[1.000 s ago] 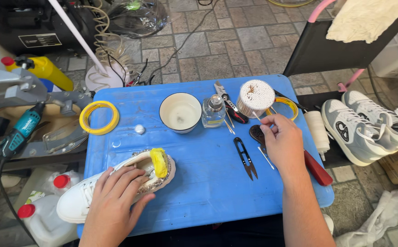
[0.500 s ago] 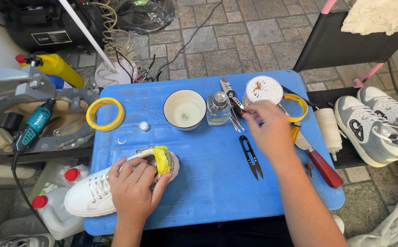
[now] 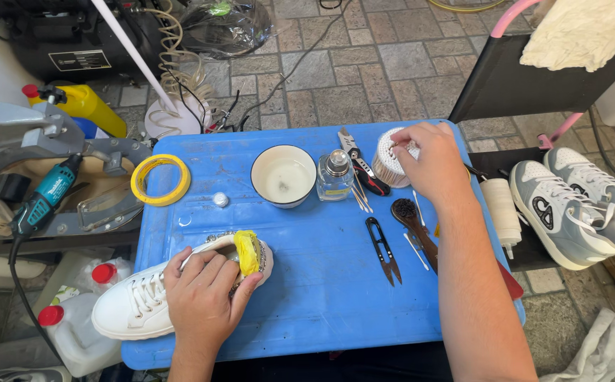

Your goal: The person uses a cotton swab to clean the sole and upper of a white sneaker. They repeatedly dip the swab into a liquid in a small bowl and wipe the shoe's textured sole and side panels.

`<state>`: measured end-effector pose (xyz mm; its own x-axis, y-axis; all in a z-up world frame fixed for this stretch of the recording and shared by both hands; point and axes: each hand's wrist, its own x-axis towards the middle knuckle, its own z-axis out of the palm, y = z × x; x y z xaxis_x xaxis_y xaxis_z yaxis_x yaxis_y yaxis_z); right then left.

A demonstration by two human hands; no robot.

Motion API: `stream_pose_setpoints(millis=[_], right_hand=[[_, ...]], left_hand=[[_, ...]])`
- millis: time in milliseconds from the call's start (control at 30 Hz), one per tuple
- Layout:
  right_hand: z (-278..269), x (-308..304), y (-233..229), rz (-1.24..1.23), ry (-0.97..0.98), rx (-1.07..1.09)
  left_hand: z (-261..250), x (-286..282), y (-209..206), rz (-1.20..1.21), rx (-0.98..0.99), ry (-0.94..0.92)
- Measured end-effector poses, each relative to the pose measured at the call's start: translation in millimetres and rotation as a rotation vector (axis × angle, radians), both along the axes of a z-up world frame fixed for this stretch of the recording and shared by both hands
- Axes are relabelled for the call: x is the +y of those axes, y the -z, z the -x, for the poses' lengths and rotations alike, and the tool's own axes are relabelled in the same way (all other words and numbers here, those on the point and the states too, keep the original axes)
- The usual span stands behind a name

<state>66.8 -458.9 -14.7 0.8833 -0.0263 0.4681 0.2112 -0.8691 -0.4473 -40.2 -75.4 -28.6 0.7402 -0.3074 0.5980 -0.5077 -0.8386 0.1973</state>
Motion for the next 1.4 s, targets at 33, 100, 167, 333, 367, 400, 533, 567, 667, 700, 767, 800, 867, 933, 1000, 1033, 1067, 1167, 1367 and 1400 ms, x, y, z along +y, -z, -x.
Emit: stream_pose_setpoints(millis=[33,100,167,333,367,400,533,567,667,700,767,800,867,933,1000,1033,1067,1167,1367,1400], right_hand=[[-3.4,1.2,1.5,0.008,-0.035,0.014],[-7.4,1.7,5.7,0.008,-0.015,0.042],[-12.0,0.0,9.8,0.029,-0.001,0.014],[-13.5,2.3,28.4,0.062,0.033,-0.101],[-13.5,2.6,31.4,0.057,0.035,-0.109],[-13.0,1.7,32.9,0.056,0.041,-0.122],[-9.2,-2.0,32.9,0.076,0.039,-0.18],[-9.0,-1.7,32.5,0.035,0.04,-0.173],[-6.1,-6.5,28.5,-0.074,0.051,-0.15],[-5.1,-9.1,27.8,-0.1,0.049,-0.139],[-2.9,-12.5,28.9,-0.115,0.034,-0.137],[-2.3,-14.0,29.7,-0.108,0.022,-0.152],[-0.3,-16.8,31.7,-0.114,-0.008,-0.204],[5.4,-19.1,35.8,-0.204,-0.069,-0.267],[11.9,-17.4,42.7,-0.417,-0.176,-0.309],[15.6,-14.5,46.1,-0.543,-0.209,-0.304],[16.0,-12.7,46.4,-0.667,-0.239,-0.317],[21.9,-3.8,44.7,-0.903,-0.272,-0.273],[23.1,-2.5,77.8,-0.837,-0.342,-0.127],[17.7,-7.3,92.9,-0.857,-0.384,-0.112]], left_hand=[[0.4,0.3,0.0,-0.001,0.002,-0.001],[0.4,0.5,-1.0,-0.007,0.005,0.004],[-2.0,-2.1,-1.4,0.008,0.004,0.018],[-0.3,2.7,-1.0,0.044,0.005,0.039],[0.6,2.7,-2.0,0.05,0.01,0.039],[-0.1,2.1,-2.8,0.061,0.01,0.045],[2.9,-0.9,-12.2,0.116,0.018,0.034],[5.7,-3.4,-14.3,0.121,0.013,0.009],[14.0,-20.9,-17.7,0.145,-0.011,-0.116],[16.1,-27.7,-17.4,0.154,-0.019,-0.167],[13.2,-37.1,-16.1,0.149,-0.016,-0.218],[9.9,-37.8,-16.3,0.143,-0.021,-0.244],[4.3,-34.5,-19.0,0.163,-0.014,-0.214],[0.4,-27.6,-22.8,0.202,-0.024,-0.197],[2.0,-18.0,-26.1,0.262,-0.039,-0.188],[4.8,-11.1,-28.4,0.271,-0.068,-0.178],[4.4,-2.4,-32.1,0.281,-0.107,-0.16],[3.7,27.1,-43.1,0.284,-0.181,-0.121],[-5.8,68.2,-45.5,0.416,-0.34,0.002],[-5.8,71.6,-42.7,0.461,-0.353,0.009]])
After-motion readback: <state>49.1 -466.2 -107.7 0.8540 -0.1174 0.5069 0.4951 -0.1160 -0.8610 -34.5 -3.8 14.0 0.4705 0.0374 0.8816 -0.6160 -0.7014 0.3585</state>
